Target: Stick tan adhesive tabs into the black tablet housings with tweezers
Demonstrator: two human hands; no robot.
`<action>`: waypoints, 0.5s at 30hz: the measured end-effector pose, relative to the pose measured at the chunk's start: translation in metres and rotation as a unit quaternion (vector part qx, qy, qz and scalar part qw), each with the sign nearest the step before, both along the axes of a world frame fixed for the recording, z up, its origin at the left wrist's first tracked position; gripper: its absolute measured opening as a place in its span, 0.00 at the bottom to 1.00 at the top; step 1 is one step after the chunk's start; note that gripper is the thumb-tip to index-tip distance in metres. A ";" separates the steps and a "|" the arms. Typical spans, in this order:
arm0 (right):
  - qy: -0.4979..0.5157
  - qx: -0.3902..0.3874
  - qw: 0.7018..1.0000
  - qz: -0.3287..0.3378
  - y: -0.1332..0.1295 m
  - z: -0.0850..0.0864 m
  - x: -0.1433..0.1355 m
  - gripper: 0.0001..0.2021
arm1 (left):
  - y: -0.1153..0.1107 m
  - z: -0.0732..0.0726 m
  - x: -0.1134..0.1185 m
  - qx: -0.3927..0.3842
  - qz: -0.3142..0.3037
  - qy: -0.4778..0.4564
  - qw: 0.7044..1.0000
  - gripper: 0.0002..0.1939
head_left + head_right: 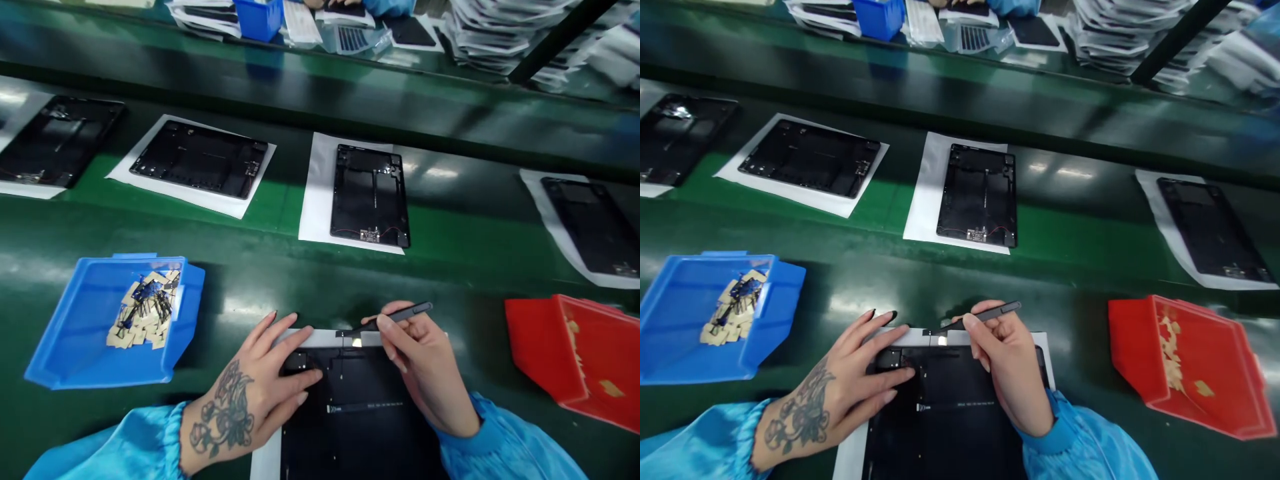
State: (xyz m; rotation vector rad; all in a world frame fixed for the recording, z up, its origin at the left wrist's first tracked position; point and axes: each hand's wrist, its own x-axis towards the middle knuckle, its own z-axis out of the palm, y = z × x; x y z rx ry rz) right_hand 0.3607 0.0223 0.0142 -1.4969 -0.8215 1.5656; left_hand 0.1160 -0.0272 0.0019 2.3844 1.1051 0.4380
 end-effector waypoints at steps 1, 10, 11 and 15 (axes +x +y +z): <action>0.000 -0.003 1.000 0.002 0.000 -0.001 0.000 0.16 | 0.000 0.000 0.000 0.003 0.001 -0.004 1.000 0.18; 0.041 -0.065 0.996 0.047 -0.022 0.009 -0.016 0.15 | -0.007 0.000 0.010 0.178 -0.043 -0.089 0.979 0.21; 0.048 -0.065 0.995 0.060 -0.025 0.008 -0.019 0.15 | -0.008 0.001 0.009 0.179 -0.060 -0.081 0.979 0.21; 0.026 -0.025 0.996 0.081 -0.029 0.005 -0.023 0.13 | -0.011 0.001 0.006 0.178 -0.080 -0.064 0.979 0.16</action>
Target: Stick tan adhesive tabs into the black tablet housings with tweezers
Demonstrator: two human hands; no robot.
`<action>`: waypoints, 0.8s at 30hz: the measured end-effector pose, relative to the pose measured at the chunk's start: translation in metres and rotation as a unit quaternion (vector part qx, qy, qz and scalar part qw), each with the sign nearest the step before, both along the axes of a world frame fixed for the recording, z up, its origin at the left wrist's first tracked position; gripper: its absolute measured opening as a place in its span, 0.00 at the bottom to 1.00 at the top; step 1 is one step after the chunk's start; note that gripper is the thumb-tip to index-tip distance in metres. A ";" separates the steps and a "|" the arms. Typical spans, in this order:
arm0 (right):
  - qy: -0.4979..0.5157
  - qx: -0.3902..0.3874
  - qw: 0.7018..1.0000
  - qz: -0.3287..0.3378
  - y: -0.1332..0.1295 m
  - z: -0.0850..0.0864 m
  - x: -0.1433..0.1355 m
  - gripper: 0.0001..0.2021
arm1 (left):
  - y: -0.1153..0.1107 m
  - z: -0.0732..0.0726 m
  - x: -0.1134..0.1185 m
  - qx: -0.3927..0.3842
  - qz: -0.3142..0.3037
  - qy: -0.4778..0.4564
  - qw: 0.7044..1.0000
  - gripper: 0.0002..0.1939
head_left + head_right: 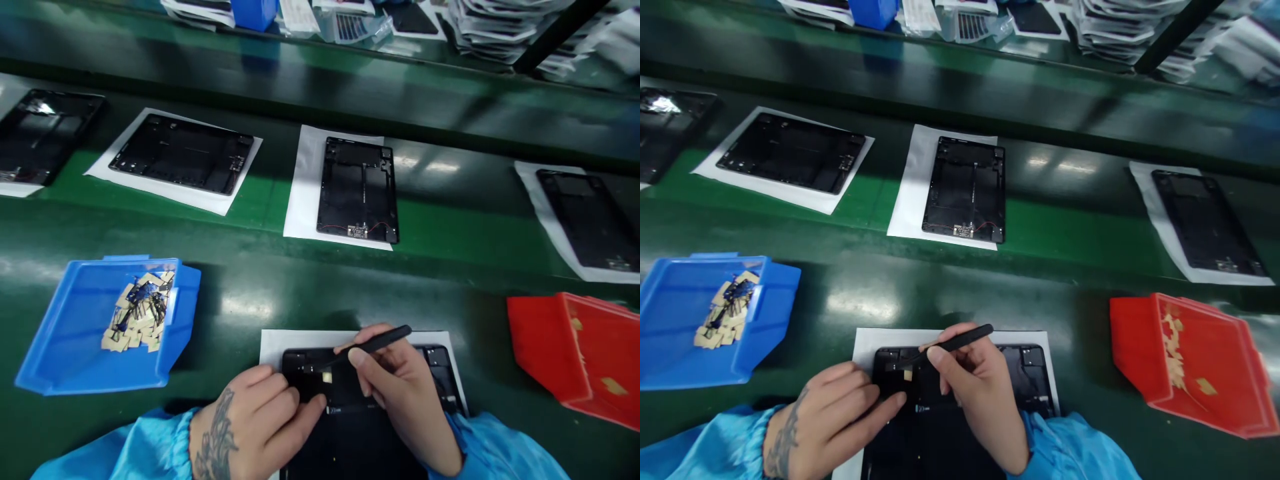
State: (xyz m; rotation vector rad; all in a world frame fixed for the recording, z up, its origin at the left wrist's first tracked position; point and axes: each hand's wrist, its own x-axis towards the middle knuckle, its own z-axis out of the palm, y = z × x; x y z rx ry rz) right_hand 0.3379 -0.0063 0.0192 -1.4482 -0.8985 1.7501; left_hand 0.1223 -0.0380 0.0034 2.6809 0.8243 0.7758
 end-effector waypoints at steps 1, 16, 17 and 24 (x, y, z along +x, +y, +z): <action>-0.013 0.019 1.000 0.000 0.001 -0.001 0.000 0.12 | 0.000 -0.001 0.000 -0.001 -0.002 0.006 1.000 0.16; -0.176 0.153 0.968 0.096 0.001 -0.013 0.007 0.05 | 0.006 -0.009 0.004 -0.063 0.011 0.031 0.997 0.13; -0.179 0.155 0.967 0.097 0.001 -0.013 0.007 0.05 | 0.006 -0.009 0.004 -0.066 0.012 0.028 0.997 0.13; -0.177 0.160 0.965 0.105 0.001 -0.015 0.006 0.04 | 0.008 -0.010 0.005 -0.064 0.011 0.017 0.998 0.12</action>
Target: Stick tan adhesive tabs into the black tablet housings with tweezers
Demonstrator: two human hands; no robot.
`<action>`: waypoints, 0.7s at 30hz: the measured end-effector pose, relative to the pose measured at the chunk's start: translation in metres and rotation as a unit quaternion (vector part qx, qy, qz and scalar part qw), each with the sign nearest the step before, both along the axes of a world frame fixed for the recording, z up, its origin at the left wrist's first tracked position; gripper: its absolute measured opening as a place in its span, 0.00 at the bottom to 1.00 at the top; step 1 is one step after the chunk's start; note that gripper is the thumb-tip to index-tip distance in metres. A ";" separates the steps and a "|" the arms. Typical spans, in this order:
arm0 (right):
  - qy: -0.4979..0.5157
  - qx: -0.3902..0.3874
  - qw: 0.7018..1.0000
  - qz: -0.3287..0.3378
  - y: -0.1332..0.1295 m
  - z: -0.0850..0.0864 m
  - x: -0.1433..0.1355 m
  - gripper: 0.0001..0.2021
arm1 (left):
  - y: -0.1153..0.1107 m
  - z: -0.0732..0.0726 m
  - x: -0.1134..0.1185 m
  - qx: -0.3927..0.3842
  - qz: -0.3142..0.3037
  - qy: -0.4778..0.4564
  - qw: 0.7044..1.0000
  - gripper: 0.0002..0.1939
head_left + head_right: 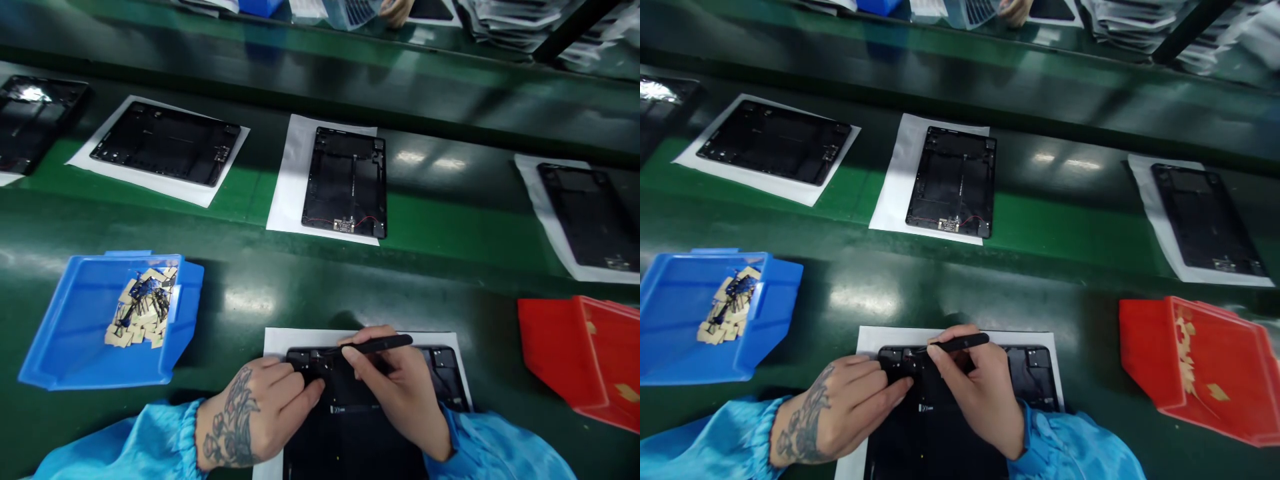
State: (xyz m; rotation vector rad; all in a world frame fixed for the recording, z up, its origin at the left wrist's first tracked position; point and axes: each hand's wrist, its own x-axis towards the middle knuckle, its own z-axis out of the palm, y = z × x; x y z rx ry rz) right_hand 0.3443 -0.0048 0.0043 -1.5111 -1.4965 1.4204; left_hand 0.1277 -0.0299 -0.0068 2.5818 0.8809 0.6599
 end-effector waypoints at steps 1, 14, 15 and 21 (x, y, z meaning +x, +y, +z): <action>0.001 -0.001 1.000 0.001 0.000 0.000 0.000 0.04 | 0.000 0.001 0.000 0.003 0.002 0.001 1.000 0.12; 0.001 0.016 1.000 0.003 0.002 0.003 -0.002 0.04 | 0.000 0.001 0.002 -0.014 0.000 -0.009 1.000 0.12; 0.002 0.019 1.000 0.003 0.002 0.003 -0.002 0.04 | 0.000 0.001 0.002 -0.015 0.002 -0.010 1.000 0.12; 0.008 0.025 1.000 0.007 0.001 0.002 -0.001 0.04 | 0.000 0.003 0.001 -0.017 0.005 -0.007 1.000 0.11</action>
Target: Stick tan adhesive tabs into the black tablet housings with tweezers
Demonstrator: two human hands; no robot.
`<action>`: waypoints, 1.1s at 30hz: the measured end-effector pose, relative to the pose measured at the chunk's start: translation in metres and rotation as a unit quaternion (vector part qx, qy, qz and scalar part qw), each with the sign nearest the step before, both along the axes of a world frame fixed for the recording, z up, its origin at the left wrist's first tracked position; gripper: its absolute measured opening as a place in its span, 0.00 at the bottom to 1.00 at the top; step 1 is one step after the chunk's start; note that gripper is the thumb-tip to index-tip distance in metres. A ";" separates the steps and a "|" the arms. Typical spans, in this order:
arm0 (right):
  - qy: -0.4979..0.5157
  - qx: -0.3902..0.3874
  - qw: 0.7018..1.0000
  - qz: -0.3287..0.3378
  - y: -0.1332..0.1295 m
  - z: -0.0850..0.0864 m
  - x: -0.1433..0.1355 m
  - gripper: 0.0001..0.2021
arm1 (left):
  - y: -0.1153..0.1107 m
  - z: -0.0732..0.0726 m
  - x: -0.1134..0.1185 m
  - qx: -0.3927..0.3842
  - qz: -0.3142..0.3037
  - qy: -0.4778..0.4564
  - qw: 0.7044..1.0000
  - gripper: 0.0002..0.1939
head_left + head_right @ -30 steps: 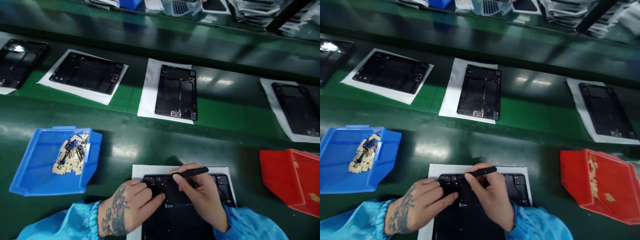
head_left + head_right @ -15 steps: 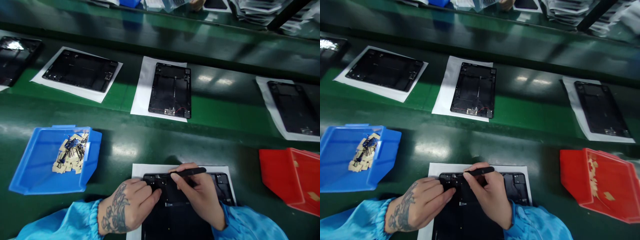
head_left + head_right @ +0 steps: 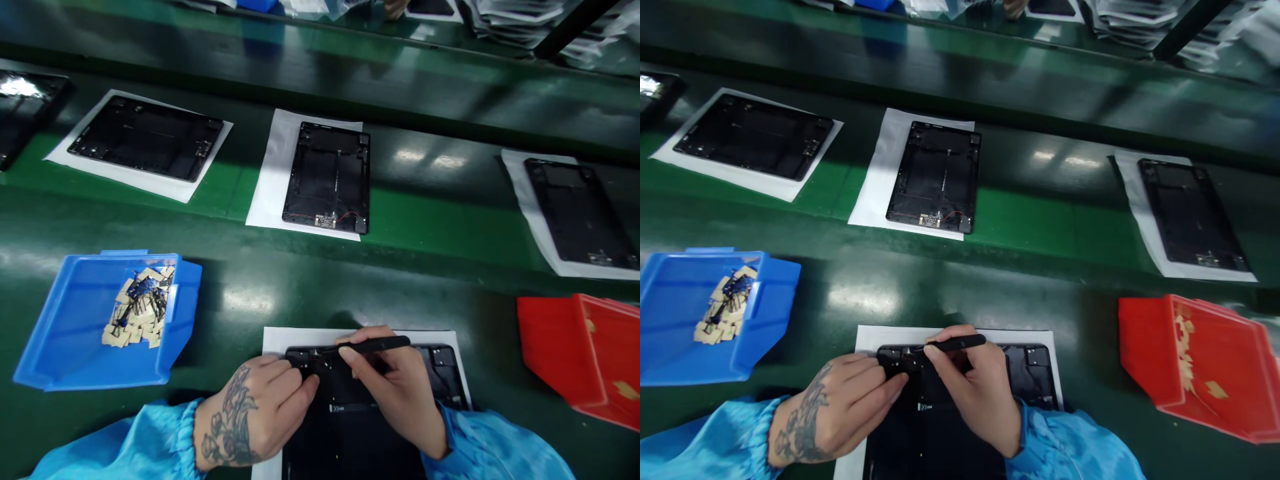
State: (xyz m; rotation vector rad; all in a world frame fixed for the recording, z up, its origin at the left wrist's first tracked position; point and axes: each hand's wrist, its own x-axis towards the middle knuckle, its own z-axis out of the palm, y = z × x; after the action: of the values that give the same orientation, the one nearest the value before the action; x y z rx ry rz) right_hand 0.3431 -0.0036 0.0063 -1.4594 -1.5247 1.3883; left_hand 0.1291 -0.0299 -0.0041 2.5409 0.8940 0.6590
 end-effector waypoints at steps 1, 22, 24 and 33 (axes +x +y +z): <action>0.001 0.003 1.000 0.001 0.000 0.000 0.000 0.04 | 0.000 0.000 0.000 -0.001 0.004 0.000 1.000 0.12; -0.039 0.109 0.993 0.023 -0.002 -0.003 0.000 0.05 | -0.011 -0.004 0.003 0.013 0.090 0.071 0.993 0.19; -0.042 0.120 0.992 0.025 -0.002 -0.003 0.000 0.05 | -0.010 -0.003 0.003 0.003 0.092 0.073 0.993 0.19; -0.046 0.130 0.990 0.028 -0.003 -0.006 0.002 0.06 | -0.006 0.000 0.004 -0.026 0.104 0.033 0.994 0.16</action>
State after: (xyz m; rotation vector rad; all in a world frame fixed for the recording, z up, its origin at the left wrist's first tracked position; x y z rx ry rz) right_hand 0.3454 -0.0067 -0.0001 -1.3439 -1.7430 1.1170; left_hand 0.1327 -0.0354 -0.0044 2.4570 1.1947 0.6069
